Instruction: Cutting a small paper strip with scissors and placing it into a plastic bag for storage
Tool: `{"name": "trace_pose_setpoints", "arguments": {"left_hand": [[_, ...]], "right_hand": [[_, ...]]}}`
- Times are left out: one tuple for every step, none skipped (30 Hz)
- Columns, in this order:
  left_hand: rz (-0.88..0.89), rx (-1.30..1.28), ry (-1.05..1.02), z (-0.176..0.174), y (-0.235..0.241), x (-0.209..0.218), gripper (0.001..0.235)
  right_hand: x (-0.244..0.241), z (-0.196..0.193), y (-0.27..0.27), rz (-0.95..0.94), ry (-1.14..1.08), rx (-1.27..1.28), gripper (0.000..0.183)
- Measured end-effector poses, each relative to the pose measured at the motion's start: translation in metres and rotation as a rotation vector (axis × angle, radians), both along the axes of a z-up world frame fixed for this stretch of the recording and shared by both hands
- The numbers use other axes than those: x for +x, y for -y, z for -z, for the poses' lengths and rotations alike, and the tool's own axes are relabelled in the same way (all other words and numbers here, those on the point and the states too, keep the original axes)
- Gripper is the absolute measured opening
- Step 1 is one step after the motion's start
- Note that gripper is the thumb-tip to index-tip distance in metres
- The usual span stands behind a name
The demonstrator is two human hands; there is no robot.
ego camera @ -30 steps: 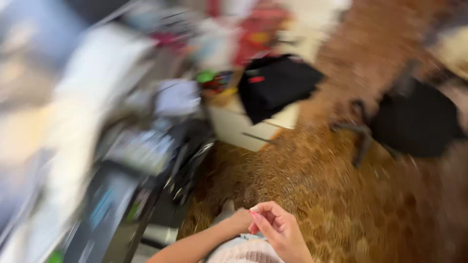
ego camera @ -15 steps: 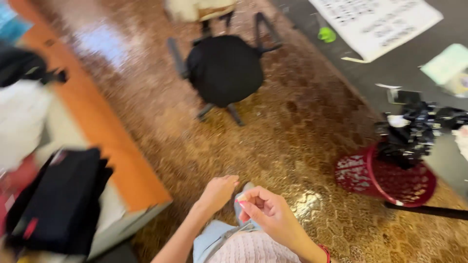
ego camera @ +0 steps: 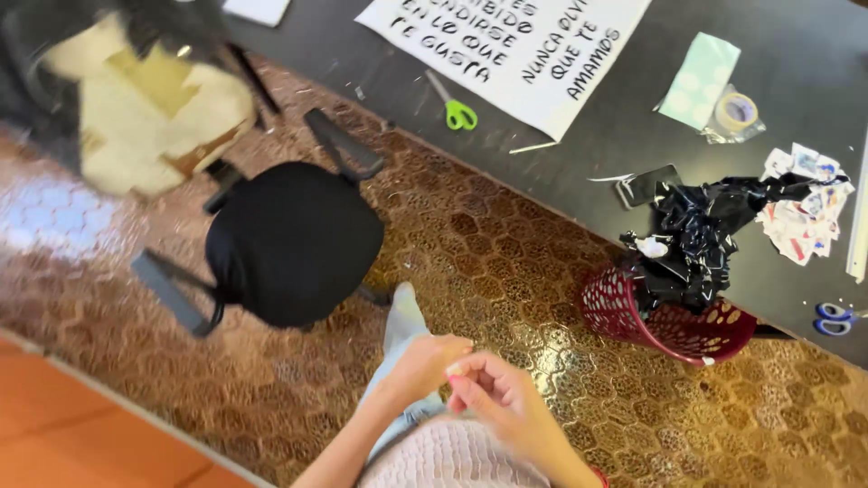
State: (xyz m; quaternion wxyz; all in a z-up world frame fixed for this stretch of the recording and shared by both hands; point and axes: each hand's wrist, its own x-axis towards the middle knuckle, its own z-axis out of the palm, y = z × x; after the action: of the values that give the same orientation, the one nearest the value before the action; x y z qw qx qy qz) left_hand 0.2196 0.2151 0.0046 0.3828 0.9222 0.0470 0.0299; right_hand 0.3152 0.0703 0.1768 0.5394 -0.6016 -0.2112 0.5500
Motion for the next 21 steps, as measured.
{"name": "trace_pose_setpoints", "arguments": {"left_hand": [[0.008, -0.024, 0.005, 0.018, -0.021, 0.014, 0.008], [0.015, -0.033, 0.014, 0.034, -0.052, 0.032, 0.017], [0.04, -0.022, 0.013, 0.036, -0.081, 0.048, 0.017], [0.022, -0.005, -0.026, 0.039, -0.105, 0.064, 0.017], [0.003, 0.013, -0.065, 0.042, -0.129, 0.081, 0.022], [0.021, 0.014, -0.061, 0.056, -0.159, 0.097, 0.022], [0.19, 0.229, -0.072, 0.07, -0.189, 0.113, 0.016], [0.355, 0.44, -0.086, 0.085, -0.215, 0.126, 0.029], [0.368, 0.437, -0.085, 0.091, -0.235, 0.142, 0.029], [0.388, 0.495, -0.059, 0.097, -0.255, 0.159, 0.009], [0.408, 0.552, -0.032, 0.104, -0.274, 0.176, 0.018], [0.411, 0.551, -0.026, 0.117, -0.287, 0.188, 0.018], [0.366, 0.571, -0.087, 0.132, -0.3, 0.2, 0.024], [0.32, 0.591, -0.15, 0.146, -0.313, 0.209, 0.03], [0.323, 0.591, -0.147, 0.17, -0.337, 0.219, 0.03], [0.306, 0.631, -0.29, 0.194, -0.349, 0.217, 0.008], [0.289, 0.67, -0.434, 0.219, -0.359, 0.214, 0.02], [0.289, 0.67, -0.433, 0.239, -0.371, 0.204, 0.02], [0.286, 0.844, -0.499, 0.257, -0.383, 0.194, 0.036], [0.286, 1.017, -0.564, 0.275, -0.394, 0.183, 0.054], [0.292, 1.015, -0.563, 0.282, -0.396, 0.164, 0.054]], "right_hand": [[0.015, 0.0, -0.018, 0.065, 0.047, 0.029, 0.013], [0.033, -0.001, -0.043, 0.129, 0.1, 0.071, 0.013], [0.046, -0.007, -0.061, 0.155, 0.099, 0.081, 0.013], [0.061, -0.014, -0.077, 0.198, 0.137, 0.049, 0.015], [0.075, -0.02, -0.092, 0.242, 0.173, 0.016, 0.017], [0.087, -0.019, -0.105, 0.259, 0.178, 0.015, 0.017], [0.099, -0.017, -0.119, 0.313, 0.15, -0.011, 0.017], [0.11, -0.014, -0.129, 0.362, 0.116, -0.041, 0.018], [0.119, 0.001, -0.136, 0.374, 0.115, -0.046, 0.018], [0.129, 0.016, -0.144, 0.425, 0.123, 0.003, 0.019], [0.139, 0.032, -0.15, 0.475, 0.131, 0.052, 0.021], [0.15, 0.032, -0.163, 0.48, 0.136, 0.05, 0.021], [0.161, 0.033, -0.175, 0.553, 0.048, -0.058, 0.022], [0.171, 0.034, -0.187, 0.625, -0.043, -0.166, 0.022], [0.189, 0.039, -0.2, 0.629, -0.041, -0.166, 0.022], [0.201, 0.042, -0.205, 0.631, -0.054, -0.211, 0.022], [0.213, 0.044, -0.209, 0.633, -0.067, -0.256, 0.023], [0.222, 0.058, -0.212, 0.634, -0.066, -0.256, 0.023], [0.232, 0.071, -0.216, 0.677, -0.073, -0.219, 0.021], [0.241, 0.083, -0.219, 0.723, -0.082, -0.187, 0.019], [0.248, 0.093, -0.212, 0.728, -0.084, -0.19, 0.019]]}}
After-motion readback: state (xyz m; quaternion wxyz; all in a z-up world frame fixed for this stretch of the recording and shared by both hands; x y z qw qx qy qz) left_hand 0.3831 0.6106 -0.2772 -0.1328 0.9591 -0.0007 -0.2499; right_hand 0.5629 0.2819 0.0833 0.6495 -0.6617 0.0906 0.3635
